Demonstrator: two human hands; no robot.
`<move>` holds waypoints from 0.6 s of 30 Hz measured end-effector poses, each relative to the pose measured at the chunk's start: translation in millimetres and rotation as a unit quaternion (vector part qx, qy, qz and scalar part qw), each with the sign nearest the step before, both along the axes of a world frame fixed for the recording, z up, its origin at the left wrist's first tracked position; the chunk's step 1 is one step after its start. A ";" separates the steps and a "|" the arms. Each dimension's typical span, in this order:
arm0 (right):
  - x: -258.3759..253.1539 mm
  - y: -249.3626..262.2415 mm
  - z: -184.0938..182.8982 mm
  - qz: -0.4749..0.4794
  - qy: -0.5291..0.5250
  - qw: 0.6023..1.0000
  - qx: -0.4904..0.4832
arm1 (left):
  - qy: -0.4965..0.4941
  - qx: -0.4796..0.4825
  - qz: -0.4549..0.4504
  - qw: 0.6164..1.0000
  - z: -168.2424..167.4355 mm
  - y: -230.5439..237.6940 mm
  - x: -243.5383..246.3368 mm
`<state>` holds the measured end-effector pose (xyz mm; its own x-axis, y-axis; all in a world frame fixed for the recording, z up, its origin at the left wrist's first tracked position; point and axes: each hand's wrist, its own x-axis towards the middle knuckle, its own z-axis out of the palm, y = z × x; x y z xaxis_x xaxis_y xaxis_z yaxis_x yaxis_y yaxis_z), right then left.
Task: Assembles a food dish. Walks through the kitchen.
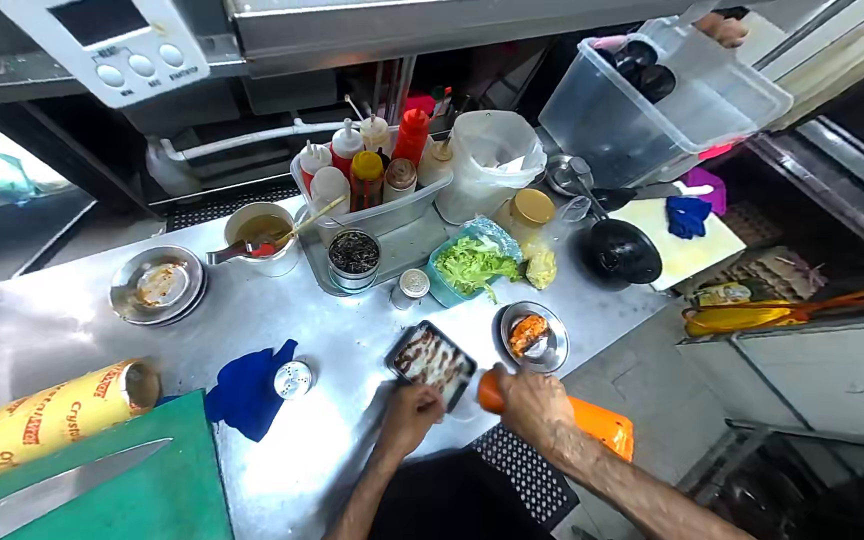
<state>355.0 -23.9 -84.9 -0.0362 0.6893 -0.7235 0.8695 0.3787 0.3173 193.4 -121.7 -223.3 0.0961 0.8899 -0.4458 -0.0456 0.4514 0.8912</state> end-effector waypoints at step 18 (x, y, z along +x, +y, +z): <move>31.3 40.1 6.4 -0.173 0.489 0.855 0.011 | -0.088 0.220 0.259 0.936 70.9 0.7 -12.1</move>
<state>386.4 16.2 -78.5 -0.4078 0.7943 -0.4503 0.7820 0.0493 -0.6213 181.3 -121.0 -152.4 -0.3619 0.9312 -0.0436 -0.3199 -0.0802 0.9441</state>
